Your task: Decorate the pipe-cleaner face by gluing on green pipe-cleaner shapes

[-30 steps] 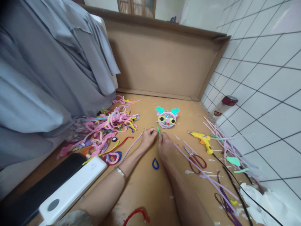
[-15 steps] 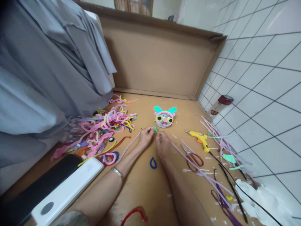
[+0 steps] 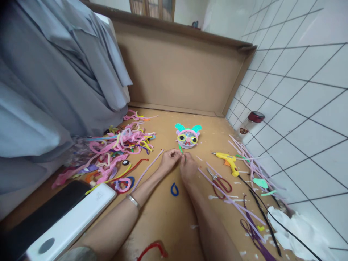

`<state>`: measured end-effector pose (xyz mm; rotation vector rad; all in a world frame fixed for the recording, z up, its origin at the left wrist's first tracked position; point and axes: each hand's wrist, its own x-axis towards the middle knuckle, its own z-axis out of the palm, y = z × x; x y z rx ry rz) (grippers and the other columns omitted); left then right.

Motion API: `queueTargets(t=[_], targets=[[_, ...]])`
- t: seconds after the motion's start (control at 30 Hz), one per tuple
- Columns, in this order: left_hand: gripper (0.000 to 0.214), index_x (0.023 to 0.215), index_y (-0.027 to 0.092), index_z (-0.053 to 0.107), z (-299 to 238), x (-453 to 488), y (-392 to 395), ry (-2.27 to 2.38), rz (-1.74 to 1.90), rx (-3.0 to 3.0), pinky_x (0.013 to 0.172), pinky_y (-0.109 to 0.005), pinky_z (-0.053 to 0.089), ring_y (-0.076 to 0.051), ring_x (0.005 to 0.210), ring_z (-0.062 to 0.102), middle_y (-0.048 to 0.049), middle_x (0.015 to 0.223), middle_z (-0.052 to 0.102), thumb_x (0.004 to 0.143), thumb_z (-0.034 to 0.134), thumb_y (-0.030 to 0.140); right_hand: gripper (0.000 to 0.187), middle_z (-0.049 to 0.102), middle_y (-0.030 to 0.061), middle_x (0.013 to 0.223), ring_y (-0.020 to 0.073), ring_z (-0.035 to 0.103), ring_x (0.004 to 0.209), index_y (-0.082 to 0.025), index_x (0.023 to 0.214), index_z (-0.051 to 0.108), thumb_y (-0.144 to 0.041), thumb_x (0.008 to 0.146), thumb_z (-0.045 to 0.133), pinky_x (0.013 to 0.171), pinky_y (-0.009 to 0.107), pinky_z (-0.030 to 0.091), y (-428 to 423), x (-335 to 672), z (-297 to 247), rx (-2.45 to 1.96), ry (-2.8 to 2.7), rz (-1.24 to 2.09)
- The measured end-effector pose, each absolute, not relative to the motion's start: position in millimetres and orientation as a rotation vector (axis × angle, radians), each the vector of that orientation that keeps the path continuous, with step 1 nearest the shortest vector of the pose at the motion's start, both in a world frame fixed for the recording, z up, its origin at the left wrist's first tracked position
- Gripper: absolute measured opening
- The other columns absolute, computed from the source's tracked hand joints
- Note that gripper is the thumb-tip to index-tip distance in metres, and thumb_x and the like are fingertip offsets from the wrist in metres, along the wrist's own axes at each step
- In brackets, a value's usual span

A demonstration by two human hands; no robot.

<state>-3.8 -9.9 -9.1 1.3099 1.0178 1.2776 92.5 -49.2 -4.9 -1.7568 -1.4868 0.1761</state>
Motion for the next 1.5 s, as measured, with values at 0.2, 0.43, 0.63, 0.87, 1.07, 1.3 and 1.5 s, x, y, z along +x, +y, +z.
queueTargets(t=[0.2,0.43,0.63,0.87,1.07,1.3,1.5], targets=[[0.009,0.071,0.015,0.068,-8.4,-2.9,-10.1,1.032,1.262,1.333,0.06,-0.022,0.041,-0.011,0.058,0.053,0.0,0.064,0.064,0.072,0.061,0.021,0.024,0.067,0.009,0.077,0.0168,0.057,0.061,-0.015,0.098,0.059,-0.022,0.092,0.037,0.057,0.026,0.03,-54.3,86.4,-0.1,-1.917,-1.629,0.096],[0.017,0.065,0.017,0.066,-5.7,-6.6,-8.5,1.117,1.305,1.622,0.065,-0.024,0.039,-0.013,0.061,0.05,0.0011,0.057,0.057,0.077,0.054,0.013,0.026,0.067,0.0085,0.076,0.0168,0.056,0.062,-0.017,0.09,0.059,-0.027,0.094,0.035,0.057,0.027,0.03,-52.7,90.0,-3.3,-1.892,-1.728,0.05],[0.021,0.065,0.017,0.064,-5.1,-7.4,-9.5,1.11,1.247,1.743,0.064,-0.023,0.039,-0.012,0.062,0.051,0.0001,0.06,0.059,0.081,0.051,0.015,0.027,0.069,0.0096,0.08,0.0183,0.059,0.065,-0.016,0.094,0.06,-0.028,0.093,0.035,0.061,0.027,0.034,-49.8,93.5,-10.0,-1.85,-1.651,0.067],[0.017,0.075,0.016,0.069,-7.1,-6.8,-8.5,1.147,1.202,1.727,0.063,-0.021,0.042,-0.011,0.065,0.056,-0.0005,0.068,0.066,0.081,0.053,0.016,0.03,0.067,0.0102,0.08,0.0206,0.059,0.073,-0.016,0.09,0.06,-0.027,0.092,0.032,0.066,0.029,0.039,-47.5,92.6,-15.7,-1.726,-1.607,-0.024],[0.019,0.07,0.015,0.067,-7.1,-6.4,-8.4,1.146,1.212,1.709,0.061,-0.021,0.041,-0.011,0.064,0.055,0.0,0.064,0.064,0.081,0.052,0.016,0.029,0.066,0.0083,0.078,0.0195,0.057,0.07,-0.018,0.086,0.059,-0.027,0.092,0.032,0.065,0.028,0.038,-47.4,93.1,-17.0,-1.69,-1.615,-0.051],[0.016,0.071,0.015,0.068,-5.8,-5.7,-8.9,1.143,1.199,1.695,0.061,-0.021,0.041,-0.01,0.06,0.053,0.0008,0.063,0.063,0.078,0.053,0.015,0.027,0.065,0.0073,0.076,0.0185,0.055,0.068,-0.018,0.084,0.059,-0.025,0.091,0.034,0.064,0.028,0.037,-46.8,95.1,-18.5,-1.684,-1.622,-0.065],[0.016,0.066,0.015,0.064,-5.0,-7.7,-7.4,1.168,1.2,1.7,0.059,-0.02,0.039,-0.009,0.057,0.05,0.0024,0.059,0.059,0.077,0.052,0.012,0.028,0.063,0.0064,0.071,0.0177,0.054,0.064,-0.019,0.08,0.058,-0.026,0.091,0.034,0.06,0.027,0.035,-46.6,96.5,-17.1,-1.68,-1.684,-0.051]])
